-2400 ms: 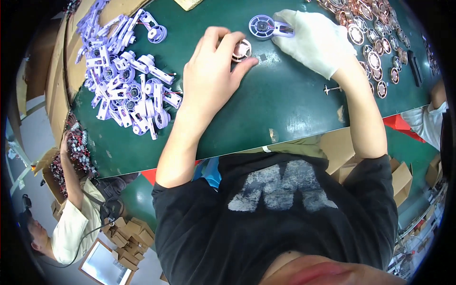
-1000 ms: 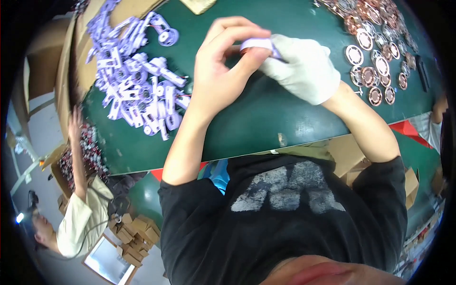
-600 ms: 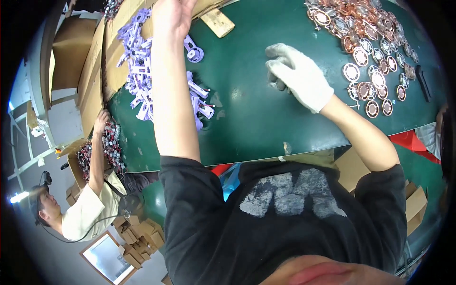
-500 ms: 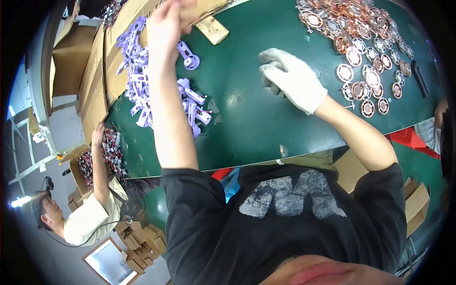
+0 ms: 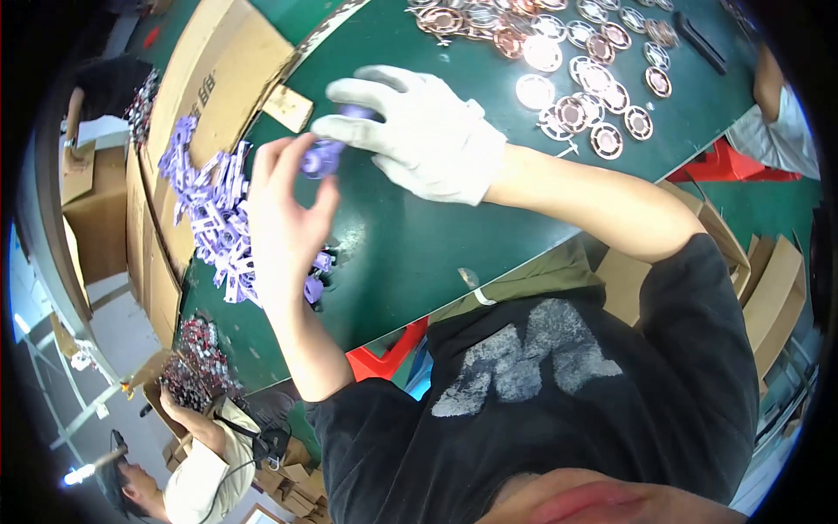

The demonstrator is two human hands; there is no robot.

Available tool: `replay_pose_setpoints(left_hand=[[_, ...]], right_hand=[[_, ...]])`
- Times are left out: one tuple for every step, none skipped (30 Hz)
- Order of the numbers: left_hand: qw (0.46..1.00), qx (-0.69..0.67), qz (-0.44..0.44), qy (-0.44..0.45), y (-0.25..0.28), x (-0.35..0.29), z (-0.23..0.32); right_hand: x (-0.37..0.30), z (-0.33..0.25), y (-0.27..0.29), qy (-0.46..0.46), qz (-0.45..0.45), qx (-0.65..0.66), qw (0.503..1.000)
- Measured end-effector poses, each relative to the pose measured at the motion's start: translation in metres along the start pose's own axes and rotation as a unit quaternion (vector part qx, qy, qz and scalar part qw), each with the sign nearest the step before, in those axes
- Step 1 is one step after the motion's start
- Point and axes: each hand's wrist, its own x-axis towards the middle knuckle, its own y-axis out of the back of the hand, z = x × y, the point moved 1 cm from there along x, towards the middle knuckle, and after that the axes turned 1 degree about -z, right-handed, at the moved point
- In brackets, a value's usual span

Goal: The person assembles small plastic housings with metallic rings and internal components by hand, wearing protective gloves.

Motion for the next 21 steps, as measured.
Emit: replay_pose_setpoints(left_hand=[[0.998, -0.052, -0.029, -0.032, -0.003, 0.004, 0.011], [0.996, -0.074, -0.040, -0.039, -0.004, 0.009, 0.026], [0.992, -0.082, 0.020, -0.093, -0.015, 0.016, 0.028], [0.985, -0.129, 0.093, -0.068, -0.029, 0.025, 0.032], [0.948, -0.262, 0.179, 0.001, -0.046, 0.030, 0.039], [0.931, -0.286, 0.226, 0.021, -0.060, 0.034, 0.043], [0.962, -0.200, 0.183, -0.022, -0.069, 0.042, 0.052], [0.971, -0.147, 0.145, -0.122, -0.081, 0.048, 0.055], [0.974, -0.119, 0.097, -0.166, -0.093, 0.049, 0.063], [0.975, -0.106, 0.065, -0.184, -0.107, 0.051, 0.068], [0.971, -0.086, 0.031, -0.220, -0.119, 0.057, 0.071], [0.965, -0.065, -0.002, -0.254, -0.127, 0.059, 0.074], [0.966, -0.067, -0.004, -0.251, -0.129, 0.059, 0.077], [0.968, -0.067, 0.016, -0.241, -0.129, 0.059, 0.079], [0.970, -0.065, 0.036, -0.230, -0.127, 0.059, 0.079], [0.972, -0.064, 0.034, -0.226, -0.125, 0.056, 0.077], [0.976, -0.084, 0.026, -0.201, -0.121, 0.052, 0.072], [0.979, -0.103, 0.018, -0.175, -0.116, 0.046, 0.066], [0.985, -0.106, -0.021, -0.136, -0.110, 0.039, 0.058], [0.983, -0.136, 0.002, -0.124, -0.105, 0.032, 0.049], [0.979, -0.166, 0.026, -0.112, -0.100, 0.025, 0.041]], right_hand=[[0.005, 0.001, -0.001, 0.005, 0.025, -0.036, 0.999], [0.007, 0.006, 0.006, -0.035, -0.041, -0.036, 0.998], [0.009, 0.013, 0.014, -0.075, -0.107, -0.034, 0.991], [0.010, 0.023, 0.021, -0.171, -0.103, -0.009, 0.980], [0.012, 0.033, 0.022, -0.177, -0.024, 0.002, 0.984], [0.010, 0.043, 0.030, -0.131, 0.039, -0.074, 0.988], [0.016, 0.057, 0.038, -0.129, 0.117, -0.047, 0.984], [0.030, 0.053, 0.045, -0.065, 0.177, -0.163, 0.968], [0.033, 0.044, 0.051, -0.260, 0.247, 0.218, 0.908], [0.032, 0.043, 0.061, -0.307, 0.175, 0.247, 0.902], [0.028, 0.048, 0.058, -0.307, 0.175, 0.246, 0.903], [0.024, 0.056, 0.051, -0.243, 0.156, 0.085, 0.954], [0.029, 0.051, 0.050, -0.173, 0.131, -0.076, 0.973], [0.029, 0.046, 0.052, -0.174, 0.128, -0.073, 0.974], [0.028, 0.041, 0.057, -0.250, 0.142, 0.070, 0.955], [0.029, 0.036, 0.062, -0.321, 0.151, 0.210, 0.911], [0.030, 0.036, 0.063, -0.321, 0.148, 0.215, 0.910], [0.029, 0.038, 0.063, -0.322, 0.112, 0.204, 0.918], [0.027, 0.038, 0.060, -0.320, 0.075, 0.195, 0.924], [0.023, 0.040, 0.053, -0.228, 0.118, 0.199, 0.946], [0.020, 0.042, 0.052, -0.231, 0.034, 0.148, 0.961]])
